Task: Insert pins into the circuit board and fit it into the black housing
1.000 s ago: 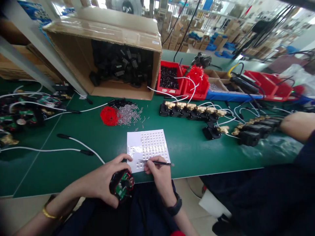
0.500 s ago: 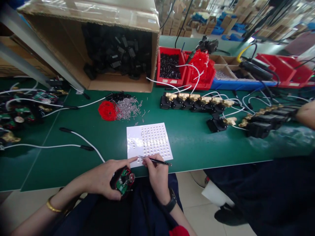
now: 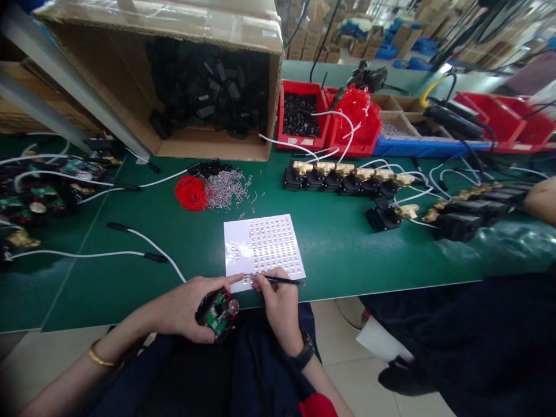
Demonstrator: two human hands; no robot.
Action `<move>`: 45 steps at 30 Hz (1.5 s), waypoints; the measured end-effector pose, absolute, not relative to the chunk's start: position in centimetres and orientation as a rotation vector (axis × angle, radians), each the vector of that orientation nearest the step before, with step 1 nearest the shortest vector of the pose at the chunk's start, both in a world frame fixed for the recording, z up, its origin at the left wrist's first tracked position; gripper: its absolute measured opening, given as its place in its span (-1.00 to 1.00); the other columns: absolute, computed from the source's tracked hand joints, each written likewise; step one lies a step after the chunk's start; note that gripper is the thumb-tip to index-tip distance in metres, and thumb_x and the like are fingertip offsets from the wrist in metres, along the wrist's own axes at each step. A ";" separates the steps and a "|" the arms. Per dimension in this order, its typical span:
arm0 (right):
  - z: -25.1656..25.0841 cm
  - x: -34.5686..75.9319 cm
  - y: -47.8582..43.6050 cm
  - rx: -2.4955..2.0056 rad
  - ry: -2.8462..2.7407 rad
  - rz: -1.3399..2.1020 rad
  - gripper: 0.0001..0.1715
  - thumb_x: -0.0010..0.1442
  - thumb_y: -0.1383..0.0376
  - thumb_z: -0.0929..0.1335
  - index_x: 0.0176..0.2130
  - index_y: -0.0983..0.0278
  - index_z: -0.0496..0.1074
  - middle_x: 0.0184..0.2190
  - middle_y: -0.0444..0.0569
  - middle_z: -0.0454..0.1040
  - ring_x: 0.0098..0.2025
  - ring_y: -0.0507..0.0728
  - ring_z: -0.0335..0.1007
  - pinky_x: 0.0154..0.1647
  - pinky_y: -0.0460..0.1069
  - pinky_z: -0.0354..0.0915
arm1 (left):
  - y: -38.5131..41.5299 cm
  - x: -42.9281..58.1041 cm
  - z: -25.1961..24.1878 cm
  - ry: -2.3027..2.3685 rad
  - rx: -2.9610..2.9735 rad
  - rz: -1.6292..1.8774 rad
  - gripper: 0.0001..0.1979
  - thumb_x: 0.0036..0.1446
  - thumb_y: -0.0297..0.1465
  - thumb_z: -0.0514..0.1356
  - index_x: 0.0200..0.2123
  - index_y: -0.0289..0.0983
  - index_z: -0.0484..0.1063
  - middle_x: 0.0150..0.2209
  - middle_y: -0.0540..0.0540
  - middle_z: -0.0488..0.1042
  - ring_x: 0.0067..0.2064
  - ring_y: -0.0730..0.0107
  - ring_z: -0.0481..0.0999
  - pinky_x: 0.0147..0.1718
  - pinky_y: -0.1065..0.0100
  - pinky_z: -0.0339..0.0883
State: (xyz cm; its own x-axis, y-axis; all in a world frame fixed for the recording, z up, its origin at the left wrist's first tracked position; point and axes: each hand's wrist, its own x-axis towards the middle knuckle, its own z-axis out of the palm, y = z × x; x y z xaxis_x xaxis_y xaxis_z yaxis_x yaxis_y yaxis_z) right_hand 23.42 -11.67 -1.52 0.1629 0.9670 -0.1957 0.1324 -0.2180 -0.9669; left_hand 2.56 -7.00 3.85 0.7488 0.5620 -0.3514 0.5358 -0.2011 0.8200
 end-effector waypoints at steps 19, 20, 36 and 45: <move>2.9 20.4 -7.4 -0.888 -0.401 1.633 -0.70 -0.07 0.21 0.51 -0.42 0.27 0.37 -0.43 -0.04 0.56 -0.17 0.17 0.49 -0.05 0.07 0.34 | -6.2 2.9 -1.2 1.253 1.574 1.124 -0.29 -0.14 -0.32 0.38 0.07 -0.17 0.13 0.10 -0.20 0.18 0.17 0.03 0.21 0.18 0.00 0.01; 3.0 19.8 -7.1 -0.880 -0.416 1.628 -0.70 -0.08 0.22 0.52 -0.43 0.27 0.37 -0.43 -0.04 0.56 -0.20 0.16 0.50 -0.06 0.06 0.34 | -6.3 2.9 -1.2 1.254 1.569 1.125 -0.29 -0.14 -0.34 0.38 0.07 -0.17 0.13 0.10 -0.20 0.18 0.17 0.03 0.21 0.18 0.00 0.01; 2.8 18.4 -6.4 -1.043 -0.557 1.464 -0.68 -0.09 0.20 0.51 -0.41 0.27 0.36 -0.36 0.01 0.57 -0.29 0.13 0.47 -0.20 0.02 0.30 | -5.9 3.0 -0.2 1.280 1.541 1.101 -0.29 -0.16 -0.38 0.39 0.06 -0.14 0.15 0.06 -0.13 0.25 0.12 0.11 0.29 0.13 0.09 0.14; 2.5 18.1 -6.6 -1.082 -0.648 1.388 -0.72 -0.04 0.20 0.49 -0.39 0.28 0.38 -0.33 0.00 0.56 -0.23 0.16 0.45 -0.17 0.05 0.27 | -5.9 3.1 -0.3 1.264 1.515 1.129 -0.29 -0.18 -0.39 0.39 0.06 -0.16 0.17 0.05 -0.15 0.27 0.11 0.09 0.30 0.12 0.08 0.16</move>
